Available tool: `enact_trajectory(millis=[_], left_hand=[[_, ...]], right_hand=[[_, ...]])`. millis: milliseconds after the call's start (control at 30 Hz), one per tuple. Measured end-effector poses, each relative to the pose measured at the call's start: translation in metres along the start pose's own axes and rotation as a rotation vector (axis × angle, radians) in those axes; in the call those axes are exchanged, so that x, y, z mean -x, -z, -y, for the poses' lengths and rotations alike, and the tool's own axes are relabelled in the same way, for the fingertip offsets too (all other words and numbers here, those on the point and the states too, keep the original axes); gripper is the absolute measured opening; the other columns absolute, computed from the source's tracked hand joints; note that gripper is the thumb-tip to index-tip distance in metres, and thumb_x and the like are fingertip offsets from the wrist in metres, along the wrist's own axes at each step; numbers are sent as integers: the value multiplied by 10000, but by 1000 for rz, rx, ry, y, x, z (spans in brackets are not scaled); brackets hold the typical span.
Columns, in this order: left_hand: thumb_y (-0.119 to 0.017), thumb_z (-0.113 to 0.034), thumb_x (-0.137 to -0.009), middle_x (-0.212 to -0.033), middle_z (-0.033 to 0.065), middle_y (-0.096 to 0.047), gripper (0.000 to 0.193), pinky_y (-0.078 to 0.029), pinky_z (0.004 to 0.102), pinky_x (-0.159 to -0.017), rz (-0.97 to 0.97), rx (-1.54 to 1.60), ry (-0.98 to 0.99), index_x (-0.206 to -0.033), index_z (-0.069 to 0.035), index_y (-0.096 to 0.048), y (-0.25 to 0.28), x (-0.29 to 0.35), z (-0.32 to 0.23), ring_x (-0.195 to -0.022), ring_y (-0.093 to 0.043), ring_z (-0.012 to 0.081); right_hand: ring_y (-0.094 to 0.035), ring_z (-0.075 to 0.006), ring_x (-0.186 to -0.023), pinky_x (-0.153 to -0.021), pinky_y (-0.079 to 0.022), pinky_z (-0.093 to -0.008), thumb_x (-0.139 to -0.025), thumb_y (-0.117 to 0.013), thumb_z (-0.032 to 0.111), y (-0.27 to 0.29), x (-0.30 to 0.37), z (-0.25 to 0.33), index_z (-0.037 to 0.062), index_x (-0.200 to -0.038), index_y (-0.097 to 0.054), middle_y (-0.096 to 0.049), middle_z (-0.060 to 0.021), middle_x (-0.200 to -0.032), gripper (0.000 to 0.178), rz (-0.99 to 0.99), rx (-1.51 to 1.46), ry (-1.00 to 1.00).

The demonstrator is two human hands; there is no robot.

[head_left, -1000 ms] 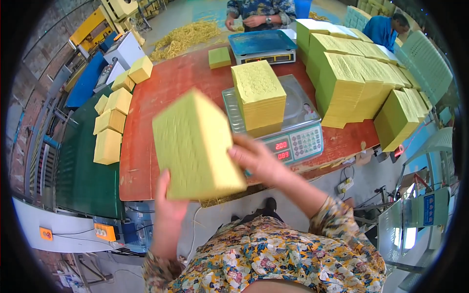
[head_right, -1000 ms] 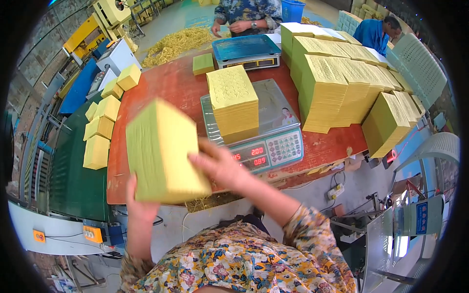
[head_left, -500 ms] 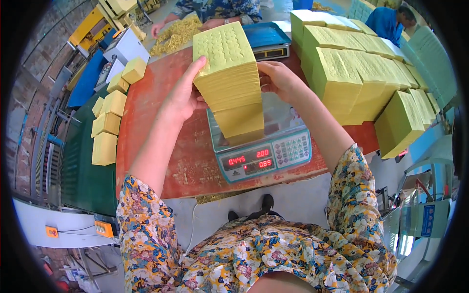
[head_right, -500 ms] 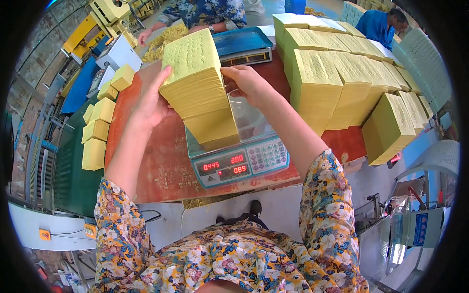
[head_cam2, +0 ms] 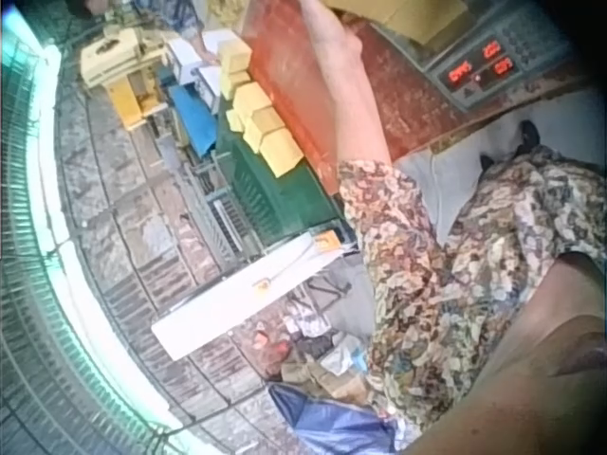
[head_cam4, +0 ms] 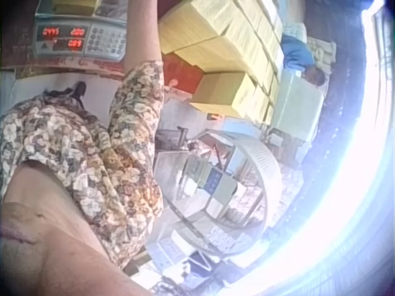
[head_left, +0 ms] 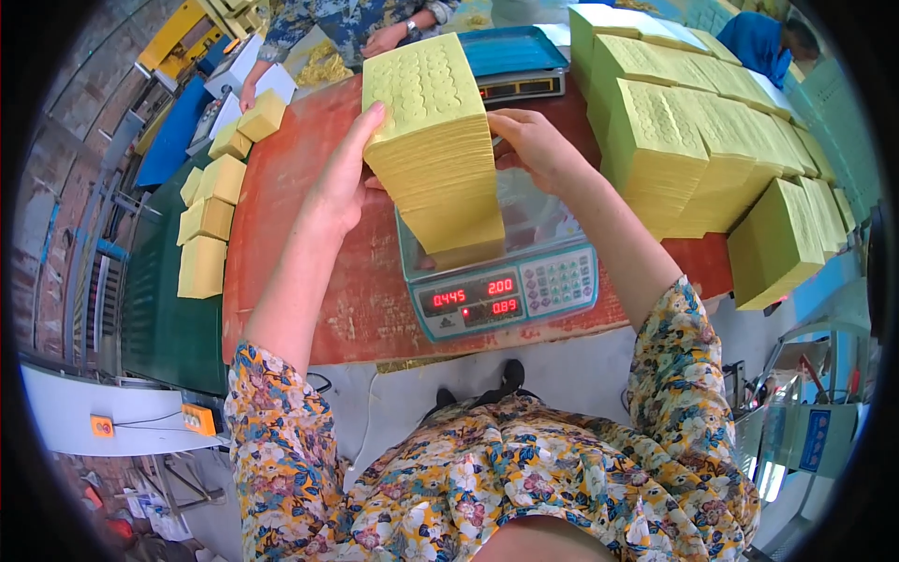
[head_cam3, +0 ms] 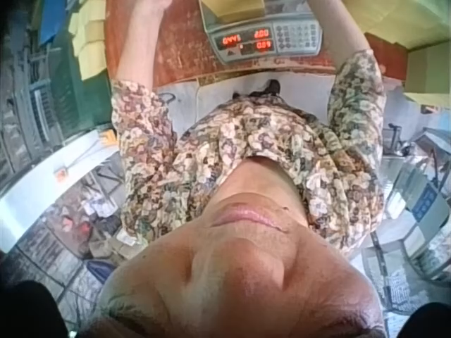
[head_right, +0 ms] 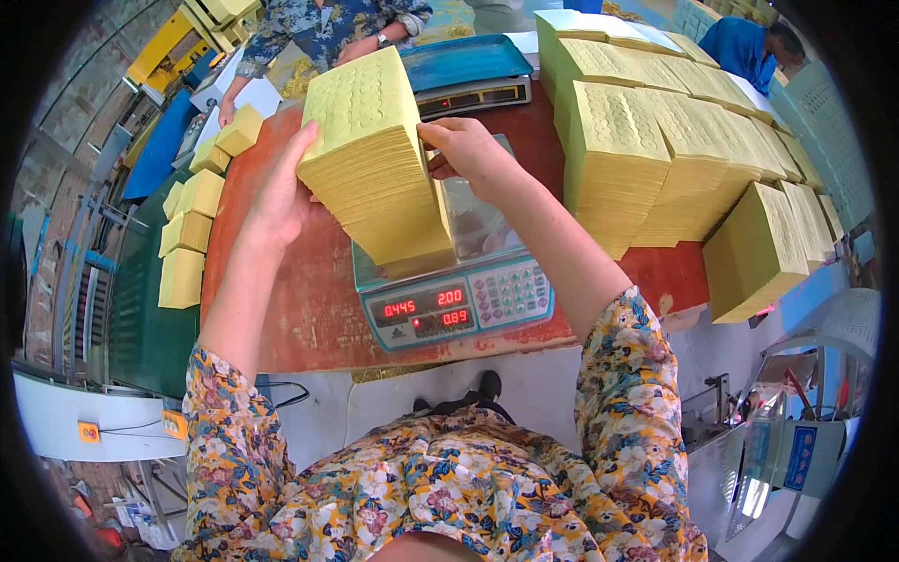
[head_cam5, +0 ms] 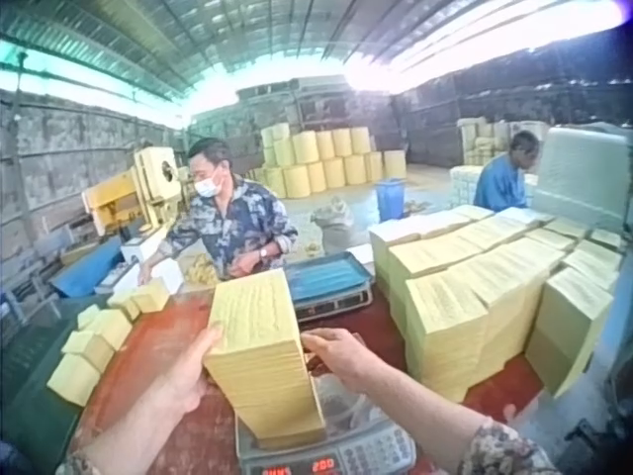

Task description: The recorder weighs stacks of yellow paper on a digital scale to ensure they meet a target weight.

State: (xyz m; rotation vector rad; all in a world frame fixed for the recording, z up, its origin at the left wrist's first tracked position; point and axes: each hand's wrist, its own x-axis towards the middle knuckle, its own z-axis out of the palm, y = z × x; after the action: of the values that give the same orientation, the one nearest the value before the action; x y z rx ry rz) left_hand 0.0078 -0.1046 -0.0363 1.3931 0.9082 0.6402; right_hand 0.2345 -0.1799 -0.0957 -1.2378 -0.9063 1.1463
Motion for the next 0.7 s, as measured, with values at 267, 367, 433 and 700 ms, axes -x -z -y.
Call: enact_trajectory(millis=[267, 367, 433, 700], left_hand=[[-392, -746, -902, -1292, 69, -579, 822, -363, 398, -974, -28, 66, -46, -1406, -102, -474, 19, -4, 23, -1110, -534, 186], [-295, -768, -915, -1422, 83, -503, 869, -272, 427, -1079, -112, 141, -126, -1438, -91, -446, 13, -20, 53, -1207, -509, 214], [-344, -686, -955, -1503, 77, -408, 802, -292, 431, -1116, -104, 290, -176, -1479, -80, -369, 1, -28, 72, -1278, -476, 217], [-524, -377, -981, -1255, 77, -598, 502, -512, 353, -898, -30, 601, -200, -1360, -49, -493, -31, -28, 90, -1109, -593, 180]], right_hand=[[-597, -121, -856, -747, -469, -281, -960, -566, 391, 2, 2, -6, 52, -1219, -656, -671, -32, -1082, 436, -44, 171, 76], [-587, -161, -1037, -886, -450, -310, -975, -520, 438, 5, -11, -38, 49, -1325, -575, -626, -64, -1210, 527, -81, 3, 145], [-506, -200, -1228, -1028, -379, -334, -997, -471, 478, 6, -22, -59, 34, -1411, -479, -551, -97, -1341, 607, -151, -259, 268], [-450, -200, -1302, -1079, -332, -322, -1021, -420, 499, -32, -7, -56, 23, -1427, -458, -511, -114, -1408, 627, -146, -348, 208]])
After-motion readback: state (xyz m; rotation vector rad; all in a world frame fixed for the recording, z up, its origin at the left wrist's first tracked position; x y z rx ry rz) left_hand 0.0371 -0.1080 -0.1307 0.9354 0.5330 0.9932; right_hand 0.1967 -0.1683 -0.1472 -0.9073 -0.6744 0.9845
